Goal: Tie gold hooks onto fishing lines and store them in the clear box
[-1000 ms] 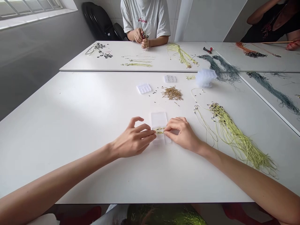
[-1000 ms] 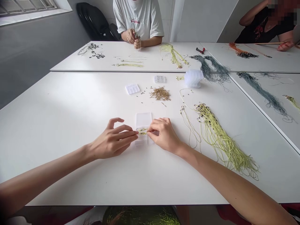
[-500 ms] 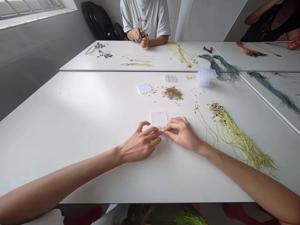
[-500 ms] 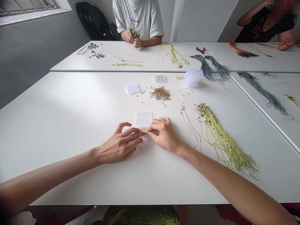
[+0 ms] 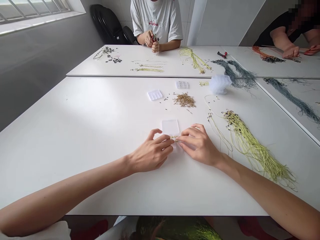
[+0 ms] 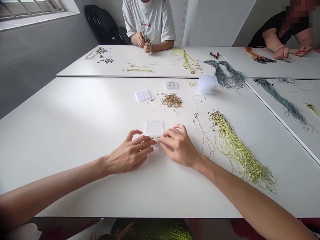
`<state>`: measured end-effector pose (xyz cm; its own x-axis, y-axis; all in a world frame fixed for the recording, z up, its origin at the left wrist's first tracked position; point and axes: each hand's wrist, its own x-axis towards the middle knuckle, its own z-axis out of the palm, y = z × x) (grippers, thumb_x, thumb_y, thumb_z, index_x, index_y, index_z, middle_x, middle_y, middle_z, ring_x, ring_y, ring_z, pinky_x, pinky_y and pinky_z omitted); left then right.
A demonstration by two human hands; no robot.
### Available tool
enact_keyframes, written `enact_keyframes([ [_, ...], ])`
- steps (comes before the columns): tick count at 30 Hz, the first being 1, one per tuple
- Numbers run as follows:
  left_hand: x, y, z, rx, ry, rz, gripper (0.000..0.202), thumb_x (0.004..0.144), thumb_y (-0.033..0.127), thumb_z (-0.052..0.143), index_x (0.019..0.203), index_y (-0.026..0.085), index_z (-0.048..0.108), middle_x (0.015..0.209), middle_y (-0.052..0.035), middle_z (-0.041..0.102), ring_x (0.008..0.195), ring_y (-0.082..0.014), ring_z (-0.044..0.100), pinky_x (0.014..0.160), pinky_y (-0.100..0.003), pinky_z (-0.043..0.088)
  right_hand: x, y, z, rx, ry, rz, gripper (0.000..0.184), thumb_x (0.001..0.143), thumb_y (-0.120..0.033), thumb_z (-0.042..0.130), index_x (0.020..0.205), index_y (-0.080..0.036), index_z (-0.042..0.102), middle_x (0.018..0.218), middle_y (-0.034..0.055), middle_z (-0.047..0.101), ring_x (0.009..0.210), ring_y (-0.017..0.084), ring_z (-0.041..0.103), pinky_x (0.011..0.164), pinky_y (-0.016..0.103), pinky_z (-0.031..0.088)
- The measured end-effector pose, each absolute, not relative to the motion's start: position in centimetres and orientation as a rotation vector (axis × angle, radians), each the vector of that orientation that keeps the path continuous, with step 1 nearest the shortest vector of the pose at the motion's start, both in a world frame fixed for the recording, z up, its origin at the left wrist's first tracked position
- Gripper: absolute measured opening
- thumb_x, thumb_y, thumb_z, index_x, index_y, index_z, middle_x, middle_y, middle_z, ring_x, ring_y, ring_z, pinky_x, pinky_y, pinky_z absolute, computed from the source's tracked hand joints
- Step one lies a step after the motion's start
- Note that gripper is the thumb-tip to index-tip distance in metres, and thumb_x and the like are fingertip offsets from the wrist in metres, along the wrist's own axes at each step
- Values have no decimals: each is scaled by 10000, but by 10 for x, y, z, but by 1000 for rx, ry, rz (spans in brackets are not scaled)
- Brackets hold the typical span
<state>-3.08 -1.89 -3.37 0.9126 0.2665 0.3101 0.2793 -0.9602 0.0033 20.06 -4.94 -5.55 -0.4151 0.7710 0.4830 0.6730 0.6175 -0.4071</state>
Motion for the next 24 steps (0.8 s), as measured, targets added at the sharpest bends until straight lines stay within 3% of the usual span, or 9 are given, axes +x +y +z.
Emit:
enact_keyframes([
  [7,-30,-20,-33,-3035,-437,-492,184,888,56,470,927,157,619,1166,-99,676,1072,-234,591,997,-493,349,196,-55,-57,-1027,-2360,-206,198,910,-112,499,931,-188,681,888,57,680,767,173,589,1013,476,333],
  [18,-28,-15,-29,-3033,-358,-410,206,887,48,454,889,167,623,1163,-115,666,1066,-224,589,1023,-474,358,194,-54,-56,-989,-2444,-197,229,918,-64,460,916,-187,653,931,51,704,819,179,604,1043,470,336],
  [24,-32,-17,-35,-3050,-445,-540,196,862,52,492,941,176,622,1221,-111,654,1082,-236,586,999,-496,358,195,-54,-61,-1007,-2356,-142,227,918,-83,476,990,-199,658,930,47,710,792,173,620,1040,480,349],
])
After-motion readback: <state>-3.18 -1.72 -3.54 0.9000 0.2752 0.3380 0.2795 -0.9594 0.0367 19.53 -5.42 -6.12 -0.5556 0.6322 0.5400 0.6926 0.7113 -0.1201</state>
